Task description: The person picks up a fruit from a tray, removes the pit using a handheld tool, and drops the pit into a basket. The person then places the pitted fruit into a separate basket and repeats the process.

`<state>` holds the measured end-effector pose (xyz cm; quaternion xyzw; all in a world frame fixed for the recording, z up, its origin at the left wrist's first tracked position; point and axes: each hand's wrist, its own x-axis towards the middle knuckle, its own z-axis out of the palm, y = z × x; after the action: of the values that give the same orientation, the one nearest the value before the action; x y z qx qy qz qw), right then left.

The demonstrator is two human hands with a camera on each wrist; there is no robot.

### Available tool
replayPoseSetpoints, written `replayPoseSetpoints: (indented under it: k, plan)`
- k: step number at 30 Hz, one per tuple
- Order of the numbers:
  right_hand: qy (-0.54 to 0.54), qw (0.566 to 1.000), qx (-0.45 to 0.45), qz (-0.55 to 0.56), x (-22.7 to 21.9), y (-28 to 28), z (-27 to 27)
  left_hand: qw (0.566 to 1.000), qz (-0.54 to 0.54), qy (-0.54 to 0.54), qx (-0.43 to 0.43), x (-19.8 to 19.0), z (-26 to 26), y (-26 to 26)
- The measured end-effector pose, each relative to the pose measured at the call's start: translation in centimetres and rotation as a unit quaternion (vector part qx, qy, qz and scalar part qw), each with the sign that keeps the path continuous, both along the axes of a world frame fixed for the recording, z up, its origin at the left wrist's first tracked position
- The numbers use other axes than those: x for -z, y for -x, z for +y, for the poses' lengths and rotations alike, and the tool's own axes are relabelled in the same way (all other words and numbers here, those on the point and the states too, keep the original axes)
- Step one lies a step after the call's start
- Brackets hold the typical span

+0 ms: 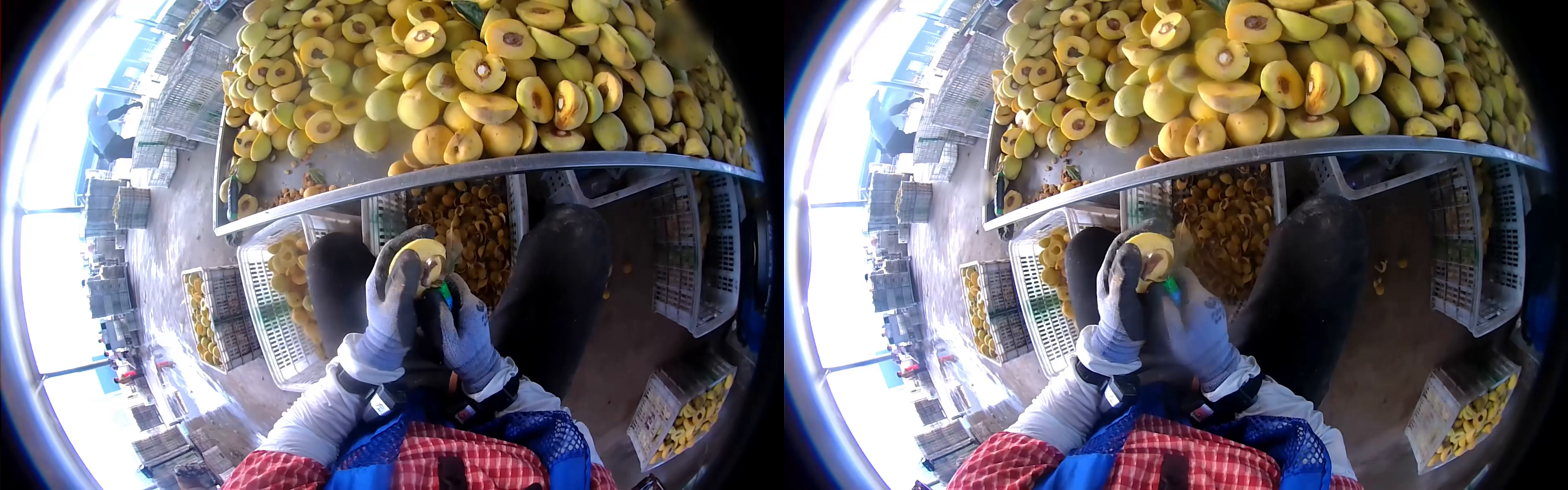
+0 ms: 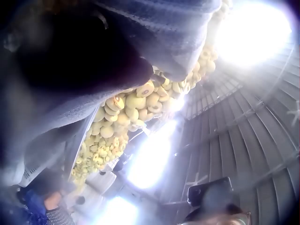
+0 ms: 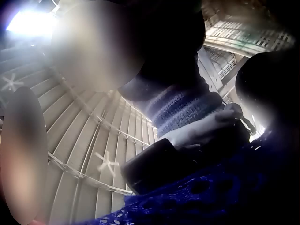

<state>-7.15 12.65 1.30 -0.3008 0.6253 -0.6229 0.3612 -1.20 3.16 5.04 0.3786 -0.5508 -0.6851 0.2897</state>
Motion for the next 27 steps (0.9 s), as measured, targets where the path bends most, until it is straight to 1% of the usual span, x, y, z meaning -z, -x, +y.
replayPoseSetpoints:
  k: [1,2,4,5,6,7,8,9,10,11,12,13,14,15,16,17,18,19,20,21,22,23,25,26,27]
  plan:
    - [0.011,1.000,0.011,-0.002,-0.2,-0.1,0.1,1.000,-0.002,0.017,0.000,-0.1,0.3,0.0]
    - [0.024,0.999,0.021,-0.004,-0.3,-0.2,0.1,1.000,0.010,-0.006,0.007,-0.1,0.6,0.1]
    - [0.044,0.986,0.041,0.152,0.4,-0.5,1.0,0.999,0.032,-0.039,0.017,-0.2,0.9,0.1]
    - [0.069,0.970,0.052,0.226,0.7,-0.6,1.1,0.998,0.041,-0.041,0.018,-0.6,0.6,0.0]
    - [-0.002,0.995,0.023,0.095,0.5,-0.5,1.3,0.998,0.043,-0.033,0.027,-0.4,0.5,-0.2]
    - [-0.070,0.997,-0.024,-0.035,0.7,-0.6,1.8,0.999,0.041,-0.017,0.030,-0.2,0.7,-0.4]
    - [-0.013,0.999,0.000,-0.032,2.0,-1.5,2.3,0.996,0.006,0.063,0.057,-0.5,0.6,-0.4]
    - [0.032,0.992,0.015,-0.125,3.0,-2.2,2.4,0.986,-0.034,0.140,0.083,-0.6,0.4,-0.4]
    - [0.077,0.973,0.033,-0.215,4.0,-2.8,2.5,0.983,-0.035,0.155,0.091,-0.3,0.3,-0.6]
    - [0.093,0.916,0.035,-0.388,4.1,-2.7,2.7,0.981,-0.033,0.163,0.104,0.0,0.1,-0.8]
    - [0.054,0.994,-0.045,-0.080,4.6,-2.3,3.0,0.974,-0.048,0.186,0.119,-0.1,-0.3,-1.0]
    - [0.027,0.995,-0.091,-0.016,4.3,-2.0,3.0,0.968,-0.062,0.202,0.137,-0.3,-0.5,-1.2]
    - [0.004,0.989,-0.136,0.053,4.0,-1.8,3.0,0.959,-0.088,0.223,0.152,-0.5,-0.7,-1.4]
    - [-0.012,0.977,-0.177,0.122,3.7,-1.5,2.9,0.959,-0.087,0.220,0.153,-0.1,-0.6,-1.6]
    - [-0.014,0.980,-0.193,0.043,3.8,-1.6,3.1,0.960,-0.085,0.217,0.157,0.4,-0.6,-1.9]
    - [0.026,0.964,-0.172,-0.199,3.7,-2.1,3.0,0.960,-0.084,0.215,0.160,0.7,-0.7,-2.2]
    - [0.064,0.895,-0.113,-0.427,3.6,-2.6,2.9,0.958,-0.080,0.219,0.168,0.9,-0.7,-2.4]
    - [0.085,0.804,-0.183,-0.560,3.1,-2.6,2.7,0.951,-0.091,0.221,0.198,0.5,-1.1,-2.5]
    - [0.105,0.689,-0.252,-0.672,2.4,-2.0,2.7,0.945,-0.068,0.232,0.222,0.9,-1.5,-2.7]
    - [0.120,0.553,-0.319,-0.760,1.2,-1.4,2.7,0.937,-0.046,0.245,0.245,1.8,-2.0,-3.1]
    - [0.047,0.607,-0.248,-0.753,-0.9,-1.4,2.8,0.938,-0.042,0.215,0.268,2.9,-2.4,-3.4]
    - [0.077,0.579,-0.272,-0.765,-1.0,-1.3,2.4,0.937,-0.033,0.211,0.277,4.5,-2.6,-3.8]
    - [0.127,0.515,-0.315,-0.787,-0.7,-1.3,2.2,0.973,-0.008,0.082,0.214,7.3,-2.0,-4.4]
    - [0.135,0.506,-0.292,-0.800,-1.4,-1.6,2.3,0.981,-0.009,-0.053,0.185,8.0,-1.7,-4.6]
    - [0.155,0.508,-0.301,-0.792,-1.3,-1.7,2.1,0.970,-0.011,-0.188,0.153,8.6,-1.3,-4.7]
